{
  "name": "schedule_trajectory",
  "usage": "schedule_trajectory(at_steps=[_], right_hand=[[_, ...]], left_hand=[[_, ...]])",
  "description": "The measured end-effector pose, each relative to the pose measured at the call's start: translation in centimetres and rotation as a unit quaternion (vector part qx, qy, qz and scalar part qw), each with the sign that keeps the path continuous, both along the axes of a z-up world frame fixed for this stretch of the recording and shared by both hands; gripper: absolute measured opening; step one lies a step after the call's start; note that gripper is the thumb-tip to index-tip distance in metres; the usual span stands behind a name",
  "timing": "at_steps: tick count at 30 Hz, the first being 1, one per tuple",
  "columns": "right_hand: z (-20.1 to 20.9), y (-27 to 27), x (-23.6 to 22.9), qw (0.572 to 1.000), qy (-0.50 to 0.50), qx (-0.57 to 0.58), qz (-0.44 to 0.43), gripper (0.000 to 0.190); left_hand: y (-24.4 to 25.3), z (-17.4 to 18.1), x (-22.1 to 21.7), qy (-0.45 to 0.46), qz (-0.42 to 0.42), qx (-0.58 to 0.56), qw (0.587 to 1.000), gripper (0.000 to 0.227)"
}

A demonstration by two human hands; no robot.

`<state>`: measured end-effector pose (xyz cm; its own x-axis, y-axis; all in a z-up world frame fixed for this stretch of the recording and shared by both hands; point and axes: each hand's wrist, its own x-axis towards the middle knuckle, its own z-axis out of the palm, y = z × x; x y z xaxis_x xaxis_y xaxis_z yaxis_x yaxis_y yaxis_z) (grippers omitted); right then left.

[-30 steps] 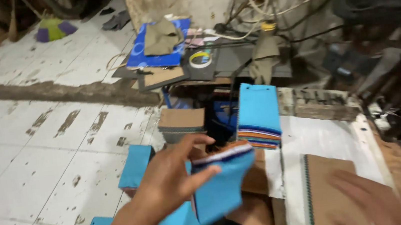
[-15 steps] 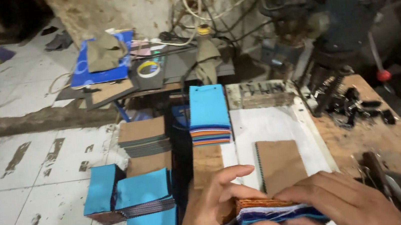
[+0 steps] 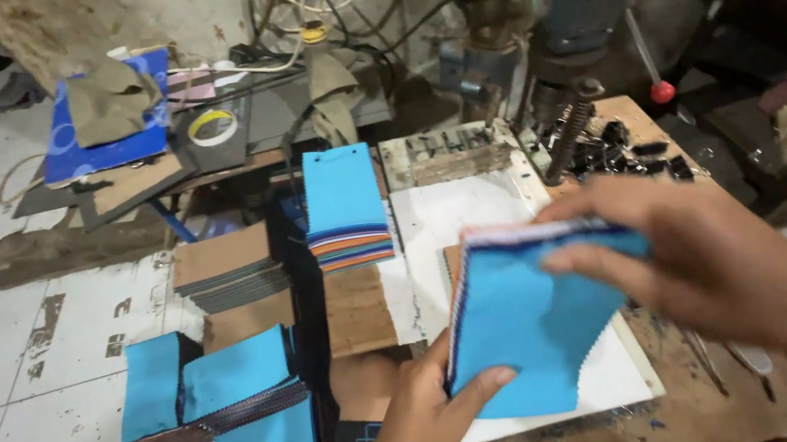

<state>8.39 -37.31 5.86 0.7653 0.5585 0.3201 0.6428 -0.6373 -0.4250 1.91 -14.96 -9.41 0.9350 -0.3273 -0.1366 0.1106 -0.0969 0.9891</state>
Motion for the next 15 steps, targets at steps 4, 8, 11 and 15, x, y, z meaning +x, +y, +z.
schedule_trajectory(at_steps=[4,8,11,15], right_hand=[[0.4,0.8,4.1,0.977,0.149,-0.104,-0.111,0.051],[-2.1,0.5,8.9,0.961,0.262,-0.074,-0.041,0.046],[-5.9,0.2,12.2,0.947,0.304,-0.105,-0.004,0.049],[-8.7,0.7,13.9,0.925,0.367,-0.093,-0.023,0.044]], left_hand=[[-2.3,-0.7,0.6,-0.012,0.072,0.002,0.997,0.061],[-4.2,-2.6,1.3,0.007,0.130,-0.020,0.991,0.067],[-5.1,-4.0,2.0,0.064,0.139,-0.033,0.988,0.055],[-5.5,-3.9,2.8,0.164,0.149,0.020,0.975,0.054]])
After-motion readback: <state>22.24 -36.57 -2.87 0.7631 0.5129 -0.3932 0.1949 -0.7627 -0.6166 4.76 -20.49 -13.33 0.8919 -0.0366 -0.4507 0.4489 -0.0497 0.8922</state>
